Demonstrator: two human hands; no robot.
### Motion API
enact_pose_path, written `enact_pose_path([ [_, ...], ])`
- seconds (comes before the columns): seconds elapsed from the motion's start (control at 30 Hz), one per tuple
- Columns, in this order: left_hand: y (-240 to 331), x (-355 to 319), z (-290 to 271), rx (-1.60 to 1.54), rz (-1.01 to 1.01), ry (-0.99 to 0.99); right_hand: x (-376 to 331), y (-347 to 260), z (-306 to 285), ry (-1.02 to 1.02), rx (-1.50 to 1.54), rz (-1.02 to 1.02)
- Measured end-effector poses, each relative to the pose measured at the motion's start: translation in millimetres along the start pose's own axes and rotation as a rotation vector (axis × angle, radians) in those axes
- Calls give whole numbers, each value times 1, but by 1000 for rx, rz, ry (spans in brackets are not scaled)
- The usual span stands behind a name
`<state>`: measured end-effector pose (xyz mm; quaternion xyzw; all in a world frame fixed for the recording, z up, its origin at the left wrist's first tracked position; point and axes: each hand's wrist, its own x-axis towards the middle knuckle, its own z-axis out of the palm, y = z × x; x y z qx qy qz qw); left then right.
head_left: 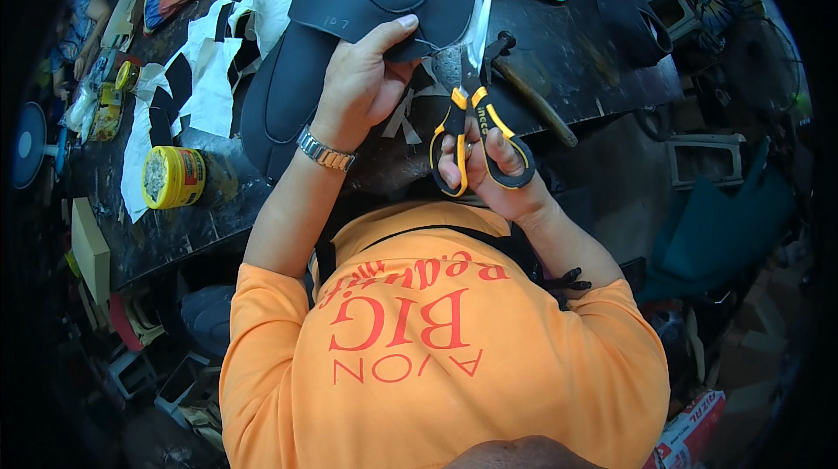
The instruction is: The person assembles a shoe by hand, attaching black and white fabric pieces to a teal shoe last, then fitting a black upper over it. They use a hammer to secure the upper and trim excess material with scissors. The process involves repeated adjustments and trimming to shape the shoe.
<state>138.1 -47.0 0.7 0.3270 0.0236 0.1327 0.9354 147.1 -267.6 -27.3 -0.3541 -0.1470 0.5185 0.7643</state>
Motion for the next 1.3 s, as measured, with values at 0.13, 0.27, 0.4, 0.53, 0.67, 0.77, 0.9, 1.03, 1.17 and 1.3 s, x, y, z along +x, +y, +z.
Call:
enact_pose_path([
  [0.13, -13, -20, 1, 382, 239, 204, 2, -9, -3, -27, -200, -69],
  [0.27, -44, -54, 4, 218, 172, 249, -3, 3, -9, -18, -190, -4],
  [0.4, -67, -68, 7, -117, 167, 258, -16, 15, -15, 20, -210, 76],
  [0.53, -70, -68, 9, -140, 169, 266, -24, 18, -15, 17, -198, 96],
  [0.67, -70, -70, 9, -155, 163, 247, -23, 19, -12, 28, -194, 74],
  [0.77, -69, -70, 9, -149, 161, 236, -20, 21, -9, 98, -282, 72],
  [0.9, -68, -72, 10, -150, 189, 170, -18, 26, -5, 119, -231, 33],
  [1.03, -65, -74, 10, -129, 150, 225, -21, 28, -6, 88, -166, 25],
  [1.17, -65, -76, 9, -107, 155, 244, -21, 31, -8, 40, -194, 19],
  [1.3, -67, -77, 7, -111, 185, 217, -22, 32, -9, 1, -194, 19],
])
